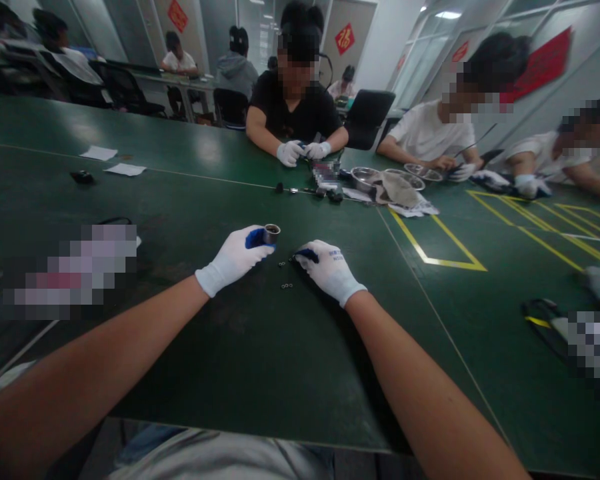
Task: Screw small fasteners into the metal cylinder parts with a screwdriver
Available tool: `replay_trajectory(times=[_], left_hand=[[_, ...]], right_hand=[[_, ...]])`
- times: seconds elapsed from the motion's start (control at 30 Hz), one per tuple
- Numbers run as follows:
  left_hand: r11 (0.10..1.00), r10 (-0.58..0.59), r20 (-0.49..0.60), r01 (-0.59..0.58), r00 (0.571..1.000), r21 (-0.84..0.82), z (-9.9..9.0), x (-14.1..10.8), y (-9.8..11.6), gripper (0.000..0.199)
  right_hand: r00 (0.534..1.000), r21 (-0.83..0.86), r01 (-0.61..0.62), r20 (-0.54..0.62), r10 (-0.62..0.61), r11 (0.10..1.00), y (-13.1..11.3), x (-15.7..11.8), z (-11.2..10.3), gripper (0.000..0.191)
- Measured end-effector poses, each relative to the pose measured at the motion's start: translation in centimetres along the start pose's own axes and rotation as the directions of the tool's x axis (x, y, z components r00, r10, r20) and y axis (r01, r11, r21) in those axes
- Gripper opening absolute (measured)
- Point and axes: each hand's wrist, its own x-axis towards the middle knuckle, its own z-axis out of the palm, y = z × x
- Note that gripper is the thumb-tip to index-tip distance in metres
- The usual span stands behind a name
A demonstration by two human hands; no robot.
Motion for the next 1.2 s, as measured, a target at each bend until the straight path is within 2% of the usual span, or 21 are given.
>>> replay_trajectory(times=[0.27, 0.53, 0.83, 0.93, 1.03, 1.13, 1.2], left_hand=[[1.0, -0.008, 0.003, 0.008, 1.0, 0.013, -0.1, 0.0, 0.2, 0.032], [1.0, -0.008, 0.006, 0.008, 1.0, 0.018, -0.2, 0.0, 0.2, 0.032], [0.998, -0.014, 0.003, 0.013, 1.0, 0.066, -0.3, 0.0, 0.4, 0.029], [0.998, -0.012, 0.007, 0.012, 1.0, 0.055, -0.4, 0.0, 0.4, 0.028], [0.999, -0.014, 0.023, 0.013, 1.0, 0.034, -0.5, 0.0, 0.3, 0.029], [1.0, -0.016, 0.032, 0.015, 0.999, 0.023, -0.6, 0.0, 0.3, 0.029], [1.0, -0.021, 0.029, 0.02, 0.999, 0.024, -0.6, 0.0, 0.5, 0.03]], right_hand=[[1.0, 0.03, -0.025, -0.005, 0.025, 0.999, -0.3, 0.1, 0.3, 0.01], [1.0, 0.016, 0.002, 0.012, -0.002, 1.0, -0.5, 0.2, 0.2, 0.012], [0.991, -0.163, 0.112, 0.088, -0.099, 0.98, -1.0, 0.4, 0.0, 0.014], [0.996, -0.22, 0.08, 0.066, -0.067, 0.972, 0.7, 0.2, -0.8, 0.016], [1.0, -0.29, -0.014, -0.029, 0.006, 0.957, 4.3, -0.9, -2.9, 0.016], [0.977, -0.353, -0.185, -0.169, 0.132, 0.917, 8.8, -3.2, -6.5, 0.017], [0.927, -0.387, -0.352, -0.267, 0.262, 0.852, 11.8, -5.2, -9.3, 0.016]])
